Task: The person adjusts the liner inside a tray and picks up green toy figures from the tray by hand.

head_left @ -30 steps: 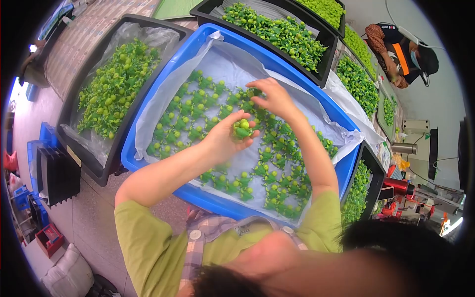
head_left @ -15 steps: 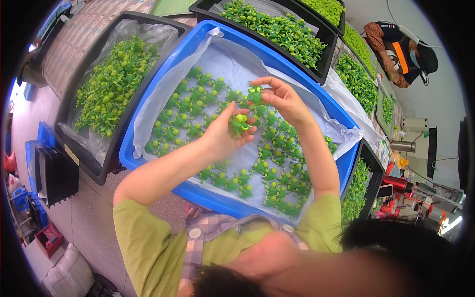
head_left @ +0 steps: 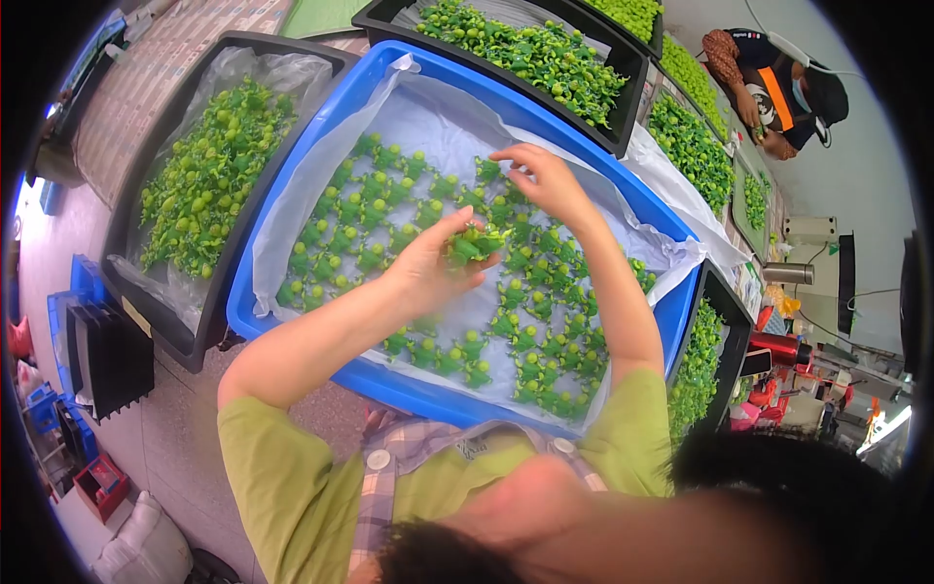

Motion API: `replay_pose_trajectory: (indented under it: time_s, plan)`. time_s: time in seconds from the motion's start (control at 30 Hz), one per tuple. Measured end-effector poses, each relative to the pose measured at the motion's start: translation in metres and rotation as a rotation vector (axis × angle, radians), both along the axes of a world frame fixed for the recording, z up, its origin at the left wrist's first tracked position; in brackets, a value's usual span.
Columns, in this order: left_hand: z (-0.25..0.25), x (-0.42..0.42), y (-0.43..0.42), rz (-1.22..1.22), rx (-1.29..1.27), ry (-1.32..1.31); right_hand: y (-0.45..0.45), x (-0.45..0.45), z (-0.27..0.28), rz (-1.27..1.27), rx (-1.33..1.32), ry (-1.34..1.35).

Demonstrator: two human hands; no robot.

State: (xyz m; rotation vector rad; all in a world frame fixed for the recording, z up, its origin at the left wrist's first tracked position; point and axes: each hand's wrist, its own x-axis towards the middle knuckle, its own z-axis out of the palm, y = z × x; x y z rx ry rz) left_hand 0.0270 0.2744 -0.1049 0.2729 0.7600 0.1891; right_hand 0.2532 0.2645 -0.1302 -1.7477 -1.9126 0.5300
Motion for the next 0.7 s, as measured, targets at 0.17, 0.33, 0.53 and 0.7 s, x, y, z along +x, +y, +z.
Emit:
replay_pose_trajectory:
  time_s: [0.17,0.33,0.53,0.7]
  plan:
    - [-0.002,0.001,-0.002,-0.001,0.045,0.094,0.013,-0.01,-0.02,0.033,0.077,-0.399]
    - [-0.004,0.0,-0.002,-0.009,0.002,0.059,0.006,-0.004,-0.004,-0.027,0.102,-0.14]
    - [-0.003,0.0,-0.004,-0.022,0.066,0.095,-0.026,-0.006,0.033,-0.091,0.04,0.224]
    - [-0.002,0.002,-0.005,-0.125,-0.032,0.066,-0.062,-0.043,0.063,0.14,0.028,0.188]
